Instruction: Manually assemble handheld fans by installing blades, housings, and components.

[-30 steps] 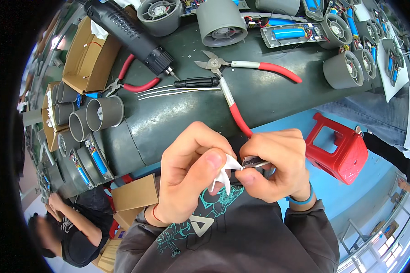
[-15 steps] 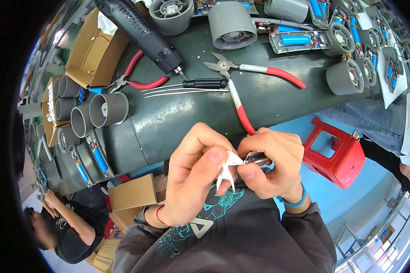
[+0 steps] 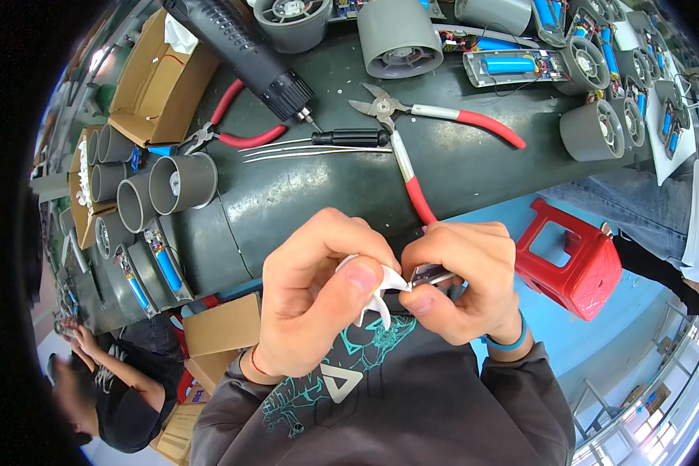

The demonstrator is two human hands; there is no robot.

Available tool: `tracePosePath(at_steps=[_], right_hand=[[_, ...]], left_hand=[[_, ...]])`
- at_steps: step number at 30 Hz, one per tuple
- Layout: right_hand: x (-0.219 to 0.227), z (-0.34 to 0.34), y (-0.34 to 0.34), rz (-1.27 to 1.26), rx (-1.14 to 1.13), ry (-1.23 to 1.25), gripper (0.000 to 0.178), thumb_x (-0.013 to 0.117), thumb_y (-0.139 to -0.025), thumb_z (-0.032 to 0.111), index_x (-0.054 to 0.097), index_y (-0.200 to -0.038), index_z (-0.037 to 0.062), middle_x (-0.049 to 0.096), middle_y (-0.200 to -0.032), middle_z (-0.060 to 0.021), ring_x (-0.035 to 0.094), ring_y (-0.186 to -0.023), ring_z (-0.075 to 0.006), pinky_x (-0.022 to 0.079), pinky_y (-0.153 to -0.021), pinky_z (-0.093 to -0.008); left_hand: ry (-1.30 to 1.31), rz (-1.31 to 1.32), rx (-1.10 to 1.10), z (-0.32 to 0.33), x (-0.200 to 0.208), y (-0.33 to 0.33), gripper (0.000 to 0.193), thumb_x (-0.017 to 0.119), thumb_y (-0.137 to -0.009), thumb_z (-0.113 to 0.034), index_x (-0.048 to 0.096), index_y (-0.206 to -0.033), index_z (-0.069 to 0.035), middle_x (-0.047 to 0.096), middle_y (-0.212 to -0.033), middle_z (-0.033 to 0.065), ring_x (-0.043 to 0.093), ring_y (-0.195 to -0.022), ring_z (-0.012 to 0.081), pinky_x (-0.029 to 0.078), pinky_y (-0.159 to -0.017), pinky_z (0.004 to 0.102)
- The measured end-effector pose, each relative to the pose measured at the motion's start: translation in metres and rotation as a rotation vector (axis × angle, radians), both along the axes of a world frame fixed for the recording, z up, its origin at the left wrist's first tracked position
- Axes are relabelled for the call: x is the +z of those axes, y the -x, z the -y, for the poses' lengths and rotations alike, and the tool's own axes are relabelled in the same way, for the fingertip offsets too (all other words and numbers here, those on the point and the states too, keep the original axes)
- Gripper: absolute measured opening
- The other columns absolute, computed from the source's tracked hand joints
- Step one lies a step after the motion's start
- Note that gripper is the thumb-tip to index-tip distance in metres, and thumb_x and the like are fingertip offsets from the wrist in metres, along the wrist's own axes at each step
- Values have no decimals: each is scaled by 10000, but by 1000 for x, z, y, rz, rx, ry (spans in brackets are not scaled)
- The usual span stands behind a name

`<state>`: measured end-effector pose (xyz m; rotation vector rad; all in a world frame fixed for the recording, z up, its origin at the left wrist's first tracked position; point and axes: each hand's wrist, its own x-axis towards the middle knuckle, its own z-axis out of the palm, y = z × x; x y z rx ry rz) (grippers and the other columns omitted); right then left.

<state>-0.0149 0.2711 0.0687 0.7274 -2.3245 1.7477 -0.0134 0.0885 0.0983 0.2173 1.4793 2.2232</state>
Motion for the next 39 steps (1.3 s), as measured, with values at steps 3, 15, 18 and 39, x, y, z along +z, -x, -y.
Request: tracePosePath(at_steps=[3, 15, 18, 39], right_hand=[[-2, 0, 0, -13, -3, 23, 243, 673, -760, 233, 572, -694, 22, 514, -558, -41, 456, -408, -169, 318, -391, -275], [-6, 5, -3, -194, -173, -138, 330, 652, -785, 302, 520, -634, 40, 421, -494, -16, 404, -376, -167, 282, -371, -281], [-12, 9, -4, -234, -222, -115, 333, 654, -805, 307, 542, -670, 24, 452, -511, -19, 410, -383, -162, 296, -376, -276], [-20, 6, -5, -252, -220, -89, 352, 652, -815, 324, 554, -688, 11, 452, -506, -8, 406, -386, -146, 298, -376, -267]], left_hand=[[-43, 16, -17, -1, -4, -1, 124, 487, -943, -92, 539, -982, 14, 572, -859, 65, 456, -674, 52, 367, -589, 211], [-215, 303, 8, -13, -5, -13, 176, 424, -994, -172, 492, -998, -9, 559, -803, 52, 446, -613, 48, 363, -553, 208], [-257, 317, 54, -14, -6, -16, 178, 420, -998, -180, 481, -1006, -13, 562, -812, 56, 455, -612, 54, 369, -552, 208], [-276, 297, 92, -18, -8, -18, 188, 402, -1011, -189, 478, -1035, -18, 561, -881, 64, 474, -666, 69, 396, -581, 222]])
